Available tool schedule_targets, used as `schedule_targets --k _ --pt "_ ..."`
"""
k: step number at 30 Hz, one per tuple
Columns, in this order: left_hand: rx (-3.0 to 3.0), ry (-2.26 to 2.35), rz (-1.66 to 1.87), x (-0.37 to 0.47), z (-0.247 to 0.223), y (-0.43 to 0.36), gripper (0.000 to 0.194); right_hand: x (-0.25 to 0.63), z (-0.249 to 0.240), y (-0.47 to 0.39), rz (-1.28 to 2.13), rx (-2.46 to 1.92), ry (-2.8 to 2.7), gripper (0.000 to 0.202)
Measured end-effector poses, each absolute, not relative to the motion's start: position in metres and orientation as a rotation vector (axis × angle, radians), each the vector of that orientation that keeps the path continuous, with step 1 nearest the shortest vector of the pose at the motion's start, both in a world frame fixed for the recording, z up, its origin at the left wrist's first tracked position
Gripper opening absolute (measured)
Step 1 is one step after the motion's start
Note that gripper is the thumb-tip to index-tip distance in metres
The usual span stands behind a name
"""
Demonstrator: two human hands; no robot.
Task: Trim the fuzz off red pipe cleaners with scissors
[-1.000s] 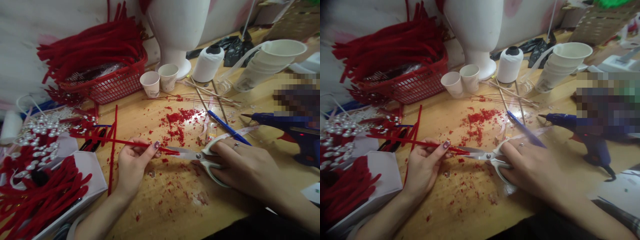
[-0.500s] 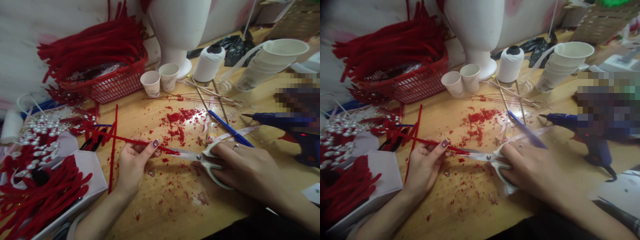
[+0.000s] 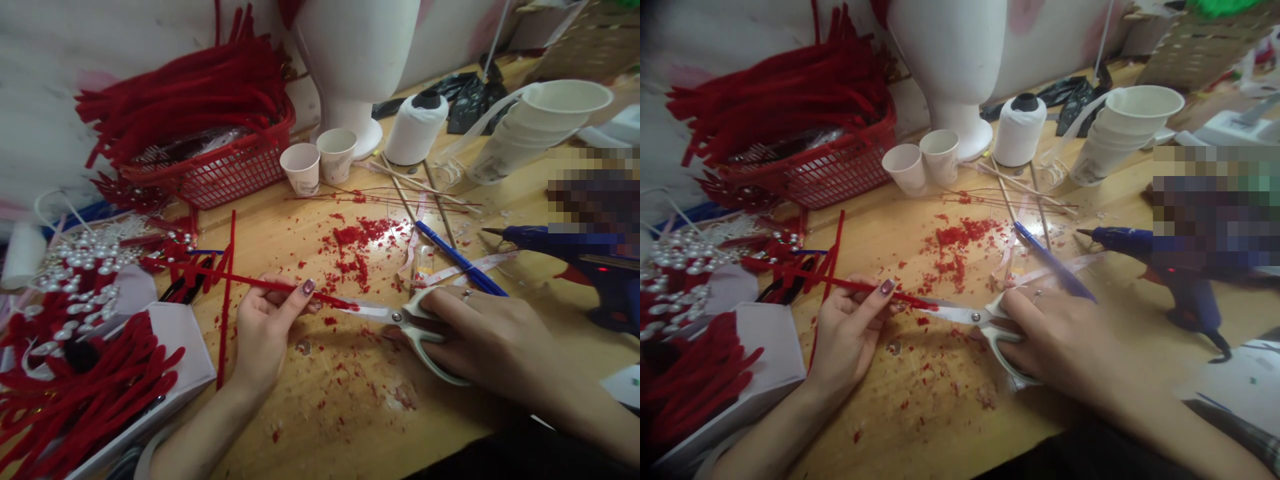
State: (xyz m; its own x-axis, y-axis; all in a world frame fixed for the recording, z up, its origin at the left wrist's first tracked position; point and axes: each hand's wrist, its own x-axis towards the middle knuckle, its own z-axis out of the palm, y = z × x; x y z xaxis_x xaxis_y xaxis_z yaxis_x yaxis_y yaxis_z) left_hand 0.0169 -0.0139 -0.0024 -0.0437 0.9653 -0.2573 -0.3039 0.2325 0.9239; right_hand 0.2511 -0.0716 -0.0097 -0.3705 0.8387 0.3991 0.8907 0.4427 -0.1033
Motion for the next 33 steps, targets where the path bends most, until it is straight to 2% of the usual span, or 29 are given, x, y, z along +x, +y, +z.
schedule_targets --k 12,23,33 --pt "0.712 1.134 1.200 0.0192 -0.0014 -0.0127 0.027 0.2504 -0.0108 -0.0727 -0.176 -1.532 -2.309 0.034" --pt "0.699 1.101 1.191 0.0209 -0.0001 -0.0137 0.026 0.2494 -0.0115 -0.0716 -0.215 -1.544 -2.298 0.028" --pt "0.698 1.116 1.187 0.0202 -0.0007 -0.0141 0.026 0.2481 -0.0084 -0.0705 -0.272 -1.519 -2.294 0.032"
